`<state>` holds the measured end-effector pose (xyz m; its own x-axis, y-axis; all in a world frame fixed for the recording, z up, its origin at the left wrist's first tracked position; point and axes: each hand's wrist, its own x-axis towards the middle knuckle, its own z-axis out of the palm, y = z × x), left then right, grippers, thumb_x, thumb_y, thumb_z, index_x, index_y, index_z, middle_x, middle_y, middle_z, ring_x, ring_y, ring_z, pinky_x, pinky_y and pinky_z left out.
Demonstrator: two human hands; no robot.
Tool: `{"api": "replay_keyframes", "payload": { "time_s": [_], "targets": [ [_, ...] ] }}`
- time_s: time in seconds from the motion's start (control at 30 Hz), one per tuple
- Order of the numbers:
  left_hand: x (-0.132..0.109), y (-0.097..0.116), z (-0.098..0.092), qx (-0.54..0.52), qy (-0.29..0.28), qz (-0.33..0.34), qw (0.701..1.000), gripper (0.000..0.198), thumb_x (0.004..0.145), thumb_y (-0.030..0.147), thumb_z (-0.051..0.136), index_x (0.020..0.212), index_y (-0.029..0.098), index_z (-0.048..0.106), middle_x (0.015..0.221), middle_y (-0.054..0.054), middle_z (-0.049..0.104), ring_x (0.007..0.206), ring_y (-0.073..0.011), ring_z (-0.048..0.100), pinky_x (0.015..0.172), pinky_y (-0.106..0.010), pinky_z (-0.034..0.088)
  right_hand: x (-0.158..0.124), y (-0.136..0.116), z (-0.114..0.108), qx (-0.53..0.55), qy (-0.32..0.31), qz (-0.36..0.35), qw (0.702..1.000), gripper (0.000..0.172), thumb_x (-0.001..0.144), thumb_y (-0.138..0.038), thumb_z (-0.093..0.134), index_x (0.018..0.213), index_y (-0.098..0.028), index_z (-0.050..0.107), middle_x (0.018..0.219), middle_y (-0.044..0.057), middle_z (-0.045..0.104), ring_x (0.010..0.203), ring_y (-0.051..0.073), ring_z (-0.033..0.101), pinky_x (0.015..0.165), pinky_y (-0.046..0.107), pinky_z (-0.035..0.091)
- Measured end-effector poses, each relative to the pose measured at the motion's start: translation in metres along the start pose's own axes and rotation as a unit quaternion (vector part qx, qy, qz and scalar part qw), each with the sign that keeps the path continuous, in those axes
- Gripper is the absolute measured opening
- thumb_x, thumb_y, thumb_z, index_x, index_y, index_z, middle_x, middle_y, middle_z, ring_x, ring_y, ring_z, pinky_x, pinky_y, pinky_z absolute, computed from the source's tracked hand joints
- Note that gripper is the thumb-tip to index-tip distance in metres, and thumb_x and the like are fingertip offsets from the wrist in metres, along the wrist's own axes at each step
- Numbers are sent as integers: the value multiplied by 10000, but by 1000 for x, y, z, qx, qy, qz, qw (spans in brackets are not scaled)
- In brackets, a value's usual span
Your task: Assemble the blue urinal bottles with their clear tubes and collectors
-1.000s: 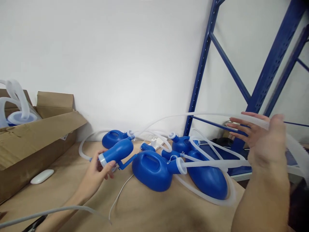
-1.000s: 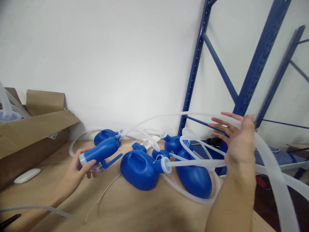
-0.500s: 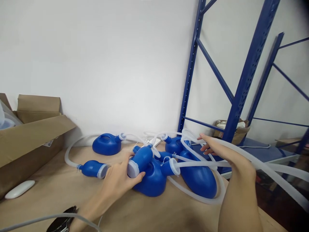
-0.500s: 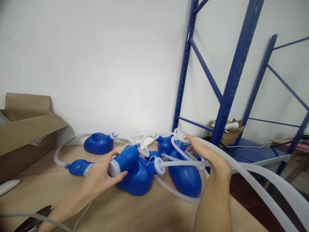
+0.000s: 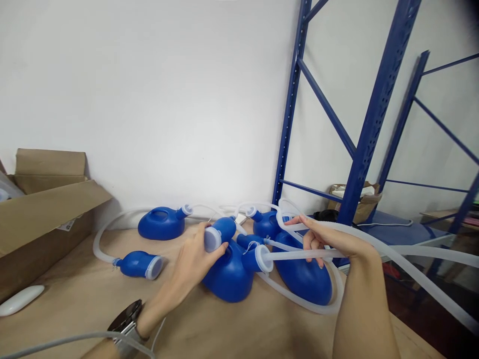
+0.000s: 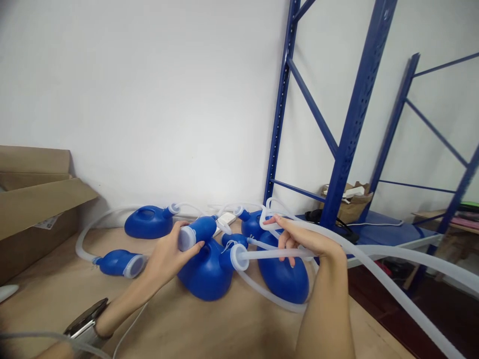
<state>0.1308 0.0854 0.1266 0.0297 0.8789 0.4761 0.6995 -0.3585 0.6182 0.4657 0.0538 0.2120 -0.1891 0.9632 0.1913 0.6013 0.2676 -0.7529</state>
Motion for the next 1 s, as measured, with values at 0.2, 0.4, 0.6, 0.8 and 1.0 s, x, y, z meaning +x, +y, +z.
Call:
{"api": "replay_keyframes", "payload": {
  "time_s": [0.2,0.4,0.6,0.8,1.0],
  "targets": [
    [-4,-2,14,-76,-12,-41,996,689,824,577,674,1348,227,394,1285,-149,653,1115,-362,686,888,-470,528,-2,-2,-2,158,-94,61,981,561,961,-624,498,1202,-170,722,590,38,715,474,185,654,676,326,553],
    [-22,-14,31,-75,-57,33,995,769,872,456,619,1483,194,232,1446,-214,534,1238,-375,621,1007,-540,501,1,14,15,158,-10,-5,987,691,917,-757,411,1043,-198,796,475,19,649,304,133,506,410,231,378],
    [-22,-34,28,-101,-156,63,981,728,970,512,484,1547,201,169,1566,-221,417,1315,-355,563,1094,-551,458,5,27,17,151,-40,-16,988,802,834,-862,423,1025,-182,804,467,21,635,328,142,539,499,254,447],
    [-10,-49,14,-139,-171,94,971,833,937,545,555,1580,202,150,1681,-196,222,1508,-356,329,1222,-554,299,6,28,17,132,-28,-19,991,744,849,-839,415,970,-219,809,455,23,618,335,161,526,501,282,451],
    [2,-70,15,-221,-161,95,957,846,953,634,510,1624,243,175,1688,-141,252,1553,-332,233,1260,-525,212,14,32,4,123,-10,3,992,489,920,-680,518,884,-279,795,815,72,780,677,219,719,647,301,522]
  ]
}}
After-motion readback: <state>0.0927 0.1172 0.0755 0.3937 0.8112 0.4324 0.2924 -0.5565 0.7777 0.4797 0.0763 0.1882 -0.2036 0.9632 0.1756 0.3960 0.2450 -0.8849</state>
